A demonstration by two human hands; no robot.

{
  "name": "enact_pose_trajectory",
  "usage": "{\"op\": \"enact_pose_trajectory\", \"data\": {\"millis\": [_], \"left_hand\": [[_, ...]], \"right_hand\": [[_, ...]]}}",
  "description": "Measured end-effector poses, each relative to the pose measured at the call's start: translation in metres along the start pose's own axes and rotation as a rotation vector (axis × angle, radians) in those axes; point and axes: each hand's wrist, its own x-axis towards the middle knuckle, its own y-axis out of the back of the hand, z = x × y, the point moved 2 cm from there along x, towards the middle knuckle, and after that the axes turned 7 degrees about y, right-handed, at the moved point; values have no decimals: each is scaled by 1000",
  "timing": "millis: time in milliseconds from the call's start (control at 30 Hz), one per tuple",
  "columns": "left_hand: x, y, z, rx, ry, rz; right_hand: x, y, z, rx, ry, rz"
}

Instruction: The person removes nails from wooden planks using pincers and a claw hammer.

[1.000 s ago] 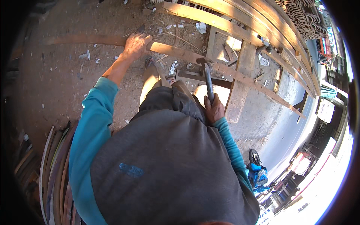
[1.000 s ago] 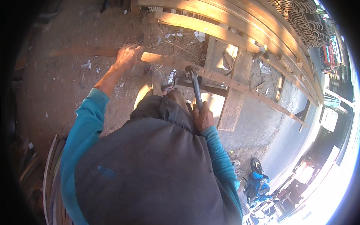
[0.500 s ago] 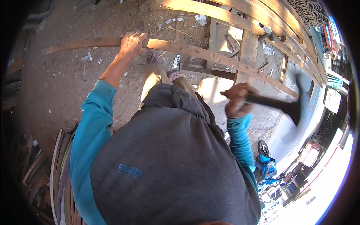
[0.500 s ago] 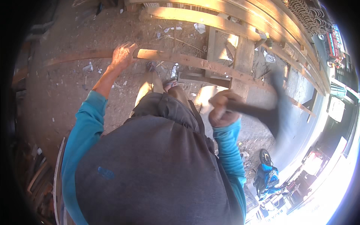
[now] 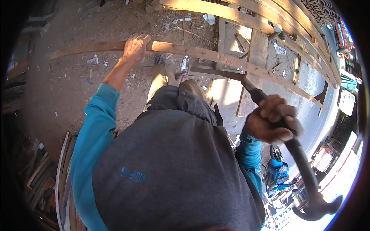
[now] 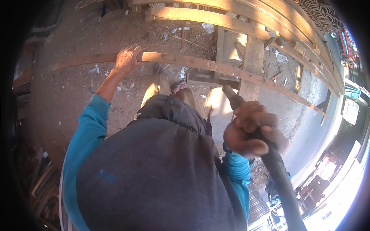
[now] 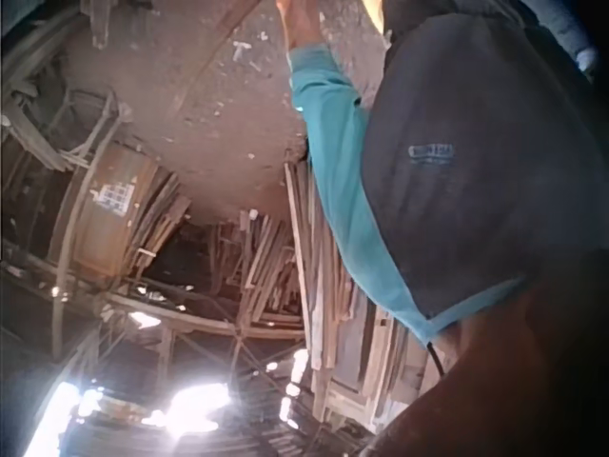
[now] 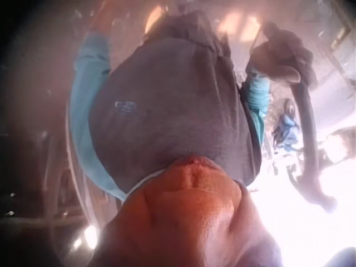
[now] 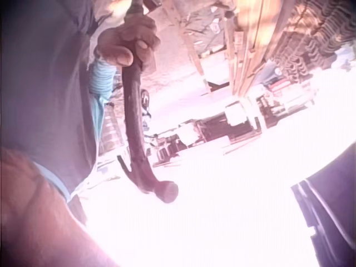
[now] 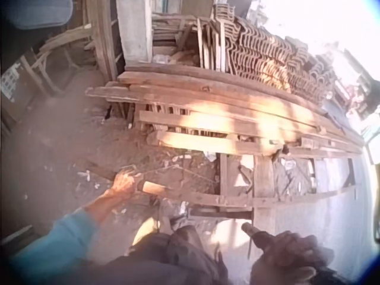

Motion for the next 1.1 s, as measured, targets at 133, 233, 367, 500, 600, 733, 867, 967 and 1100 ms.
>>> {"op": "enact_pose_trajectory", "data": {"millis": [133, 233, 367, 500, 600, 733, 867, 967, 1100], "left_hand": [[6, 6, 0, -18, -13, 21], [-5, 2, -2, -30, 33, -32], [-1, -6, 2, 2, 17, -32], [-2, -8, 3, -47, 17, -39], [-5, -12, 0, -16, 64, -37], [-5, -10, -2, -27, 58, -113], [0, -1, 0, -82, -35, -152], [-6, 19, -19, -409, -126, -136], [-12, 58, -83, -421, -175, -16]], "right_hand": [[-184, 63, 63, -885, -1135, -917], [-186, 68, 71, -734, -1125, -784], [-169, 67, 68, -752, -1041, -568], [-174, 64, 86, -613, -1038, -447], [-195, 66, 95, -611, -920, -399], [-243, 78, 89, -671, -1095, -306], [-287, 69, 68, -711, -1194, -110], [-279, 21, 63, -726, -1157, -35], [-267, -39, 46, -857, -1346, 38]]}}
